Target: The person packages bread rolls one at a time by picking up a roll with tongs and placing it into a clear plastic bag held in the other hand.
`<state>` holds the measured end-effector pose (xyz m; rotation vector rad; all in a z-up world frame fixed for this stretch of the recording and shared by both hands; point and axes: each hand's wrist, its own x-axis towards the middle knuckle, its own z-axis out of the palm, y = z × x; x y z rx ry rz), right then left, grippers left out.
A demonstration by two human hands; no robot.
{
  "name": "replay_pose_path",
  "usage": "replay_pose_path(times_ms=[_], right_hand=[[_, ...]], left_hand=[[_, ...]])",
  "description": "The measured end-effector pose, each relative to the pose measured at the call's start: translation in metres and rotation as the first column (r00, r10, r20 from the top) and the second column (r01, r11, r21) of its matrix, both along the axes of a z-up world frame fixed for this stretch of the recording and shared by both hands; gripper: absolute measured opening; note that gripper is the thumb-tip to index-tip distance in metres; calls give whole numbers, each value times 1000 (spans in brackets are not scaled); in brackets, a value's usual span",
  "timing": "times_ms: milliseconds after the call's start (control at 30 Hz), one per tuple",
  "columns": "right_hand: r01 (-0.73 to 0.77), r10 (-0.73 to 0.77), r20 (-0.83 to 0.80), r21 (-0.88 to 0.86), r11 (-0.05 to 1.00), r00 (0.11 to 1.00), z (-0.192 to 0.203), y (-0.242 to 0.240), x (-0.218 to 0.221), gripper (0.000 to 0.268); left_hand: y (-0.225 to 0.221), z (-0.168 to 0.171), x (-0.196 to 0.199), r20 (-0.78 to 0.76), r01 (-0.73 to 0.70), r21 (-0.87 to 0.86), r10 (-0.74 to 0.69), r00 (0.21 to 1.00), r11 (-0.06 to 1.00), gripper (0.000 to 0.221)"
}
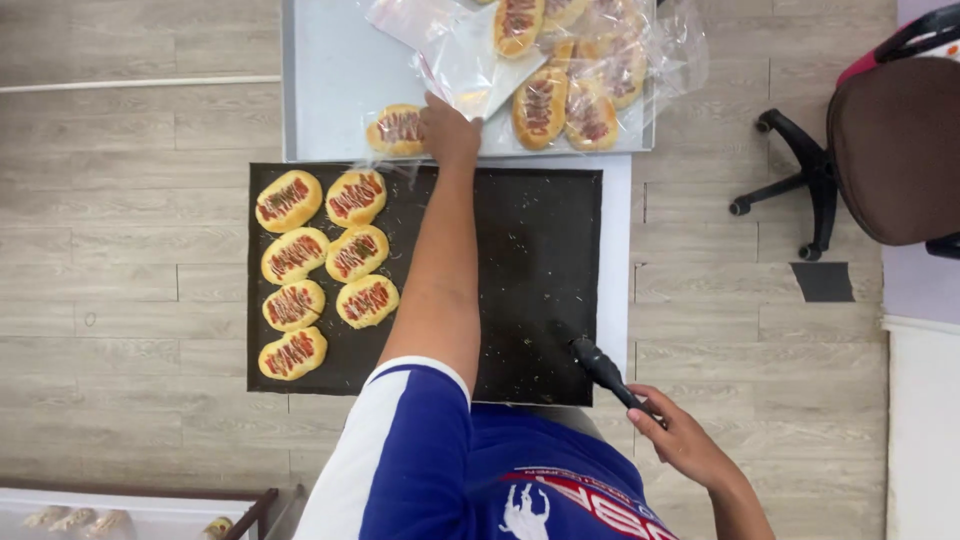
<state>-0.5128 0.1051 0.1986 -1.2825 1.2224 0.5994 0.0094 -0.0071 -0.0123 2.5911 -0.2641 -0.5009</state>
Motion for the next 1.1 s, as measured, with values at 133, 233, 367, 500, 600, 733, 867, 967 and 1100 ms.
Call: replay_pose_path(times_ms=[133, 233, 367, 500, 600, 733, 867, 967, 1100], right_hand=[[64, -64, 23, -16, 998, 998, -18, -15, -35, 50], [16, -17, 75, 14, 1000, 997, -14, -26, -26, 42], [80, -94, 310, 57, 995, 946, -38, -27, -14, 22], [40, -42, 329, 11, 999, 943, -39, -20, 15, 25], [84, -79, 363, 2, 996, 928, -40, -11, 40, 21], [438, -382, 539, 28, 899, 750, -87, 8, 80, 17], [677, -632, 618, 211, 706, 467, -77, 11, 139, 12], [725, -695, 646, 309, 616, 316, -94, 24, 160, 17], [726, -824, 523, 477, 495, 218, -72, 77, 202, 32]], left_hand=[[10, 4, 12, -60, 27, -75, -32, 998, 997, 48], [8, -28, 39, 27, 5, -352, 5, 1000, 936, 24], [17, 31, 47, 218, 82, -455, 22, 976, 887, 17], [50, 135, 42, 358, 211, -599, 23, 933, 773, 22], [82, 201, 36, 492, 373, -593, -46, 870, 714, 26], [135, 242, 18, 407, 435, -665, -194, 893, 607, 29], [218, 251, -43, 198, 414, -635, -381, 903, 652, 41], [287, 206, -87, 90, 356, -822, -516, 852, 445, 38], [359, 139, -114, 4, 365, -838, -663, 748, 407, 38]])
